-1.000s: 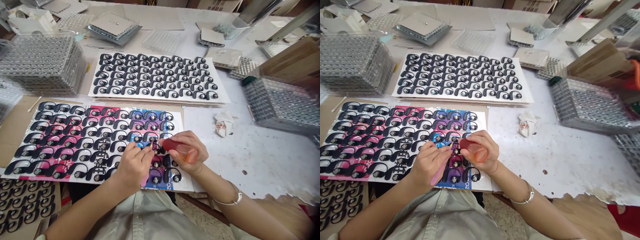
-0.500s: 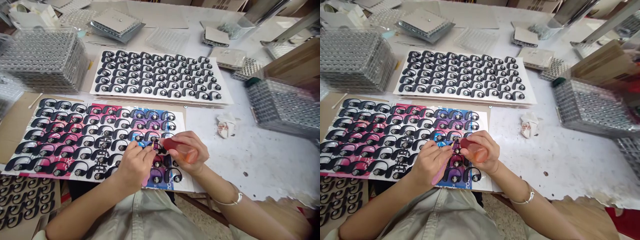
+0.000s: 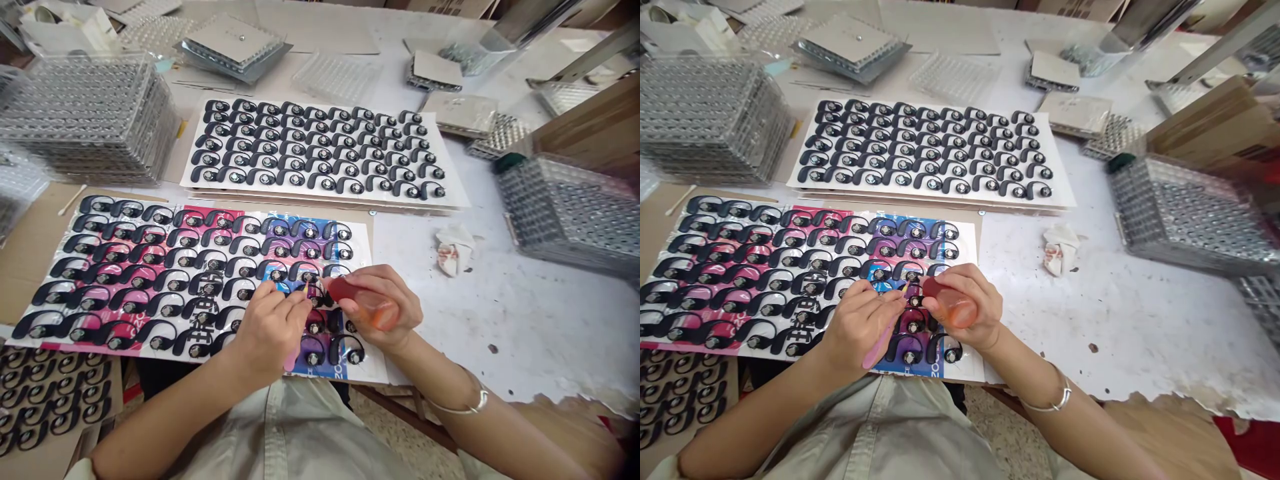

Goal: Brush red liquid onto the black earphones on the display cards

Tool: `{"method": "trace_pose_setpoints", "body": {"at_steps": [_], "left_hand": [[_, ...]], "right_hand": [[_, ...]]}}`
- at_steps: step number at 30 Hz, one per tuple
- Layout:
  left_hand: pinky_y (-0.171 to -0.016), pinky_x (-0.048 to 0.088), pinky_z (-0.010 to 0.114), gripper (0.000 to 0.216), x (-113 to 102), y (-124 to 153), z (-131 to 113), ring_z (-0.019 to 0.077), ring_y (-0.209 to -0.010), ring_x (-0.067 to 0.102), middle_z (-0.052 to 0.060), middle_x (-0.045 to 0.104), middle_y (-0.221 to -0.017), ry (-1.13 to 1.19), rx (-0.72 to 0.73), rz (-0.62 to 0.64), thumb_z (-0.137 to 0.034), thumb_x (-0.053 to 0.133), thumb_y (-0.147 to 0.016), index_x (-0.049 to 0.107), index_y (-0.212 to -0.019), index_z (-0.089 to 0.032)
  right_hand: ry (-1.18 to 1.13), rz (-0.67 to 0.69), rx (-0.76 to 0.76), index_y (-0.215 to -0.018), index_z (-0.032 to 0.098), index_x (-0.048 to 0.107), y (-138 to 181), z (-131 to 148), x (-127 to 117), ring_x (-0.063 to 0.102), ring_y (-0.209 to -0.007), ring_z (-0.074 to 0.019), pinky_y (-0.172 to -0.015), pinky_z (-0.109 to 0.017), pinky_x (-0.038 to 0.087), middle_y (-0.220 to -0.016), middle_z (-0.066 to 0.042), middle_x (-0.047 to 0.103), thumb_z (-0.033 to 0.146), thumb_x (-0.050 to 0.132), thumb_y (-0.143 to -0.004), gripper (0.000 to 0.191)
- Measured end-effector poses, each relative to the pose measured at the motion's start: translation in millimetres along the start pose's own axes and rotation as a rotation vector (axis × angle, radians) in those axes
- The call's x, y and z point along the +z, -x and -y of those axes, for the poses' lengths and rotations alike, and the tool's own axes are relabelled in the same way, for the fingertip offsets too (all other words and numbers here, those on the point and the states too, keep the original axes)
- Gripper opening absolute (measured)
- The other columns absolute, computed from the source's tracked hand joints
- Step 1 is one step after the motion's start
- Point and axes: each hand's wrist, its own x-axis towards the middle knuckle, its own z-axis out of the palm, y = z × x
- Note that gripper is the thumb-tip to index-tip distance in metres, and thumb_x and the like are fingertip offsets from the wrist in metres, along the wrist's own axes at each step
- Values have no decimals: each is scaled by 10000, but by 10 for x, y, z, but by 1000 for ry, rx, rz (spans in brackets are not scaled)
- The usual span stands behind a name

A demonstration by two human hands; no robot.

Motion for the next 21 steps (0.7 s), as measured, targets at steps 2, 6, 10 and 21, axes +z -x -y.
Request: {"method": "trace_pose_setpoints", "body": {"at_steps": [2,6,10,21], "left_hand": [[-648,400,355,197,-1,4,-1,175,-651,570,118,714,-968,0,-1,1,-46,500,-850,582,-1024,-89],[-664,400,356,203,-4,9,-7,173,-642,565,119,714,-978,1,-14,9,-33,517,-839,582,-1025,-86],[-661,400,357,201,-5,6,-12,179,-650,575,124,713,-977,5,-14,10,-22,534,-827,584,-1015,-73],[-656,408,344,204,-25,-24,-2,155,-621,583,96,727,-942,12,-31,-1,-18,492,-839,584,-996,-111]], "right_hand": [[6,0,2,-972,195,623,-2,1,-2,615,-663,-165,-537,-294,534,-780,-53,650,335,706,-763,265],[-12,-3,-1,-962,191,626,-2,-3,-2,613,-659,-161,-533,-288,535,-774,-50,650,320,709,-761,253],[-33,-8,-5,-970,182,627,0,-10,-2,610,-666,-157,-539,-284,539,-778,-51,646,294,720,-750,264],[-47,-7,7,-937,186,634,-11,19,-11,610,-637,-159,-515,-288,533,-754,-48,644,298,718,-748,235]]}}
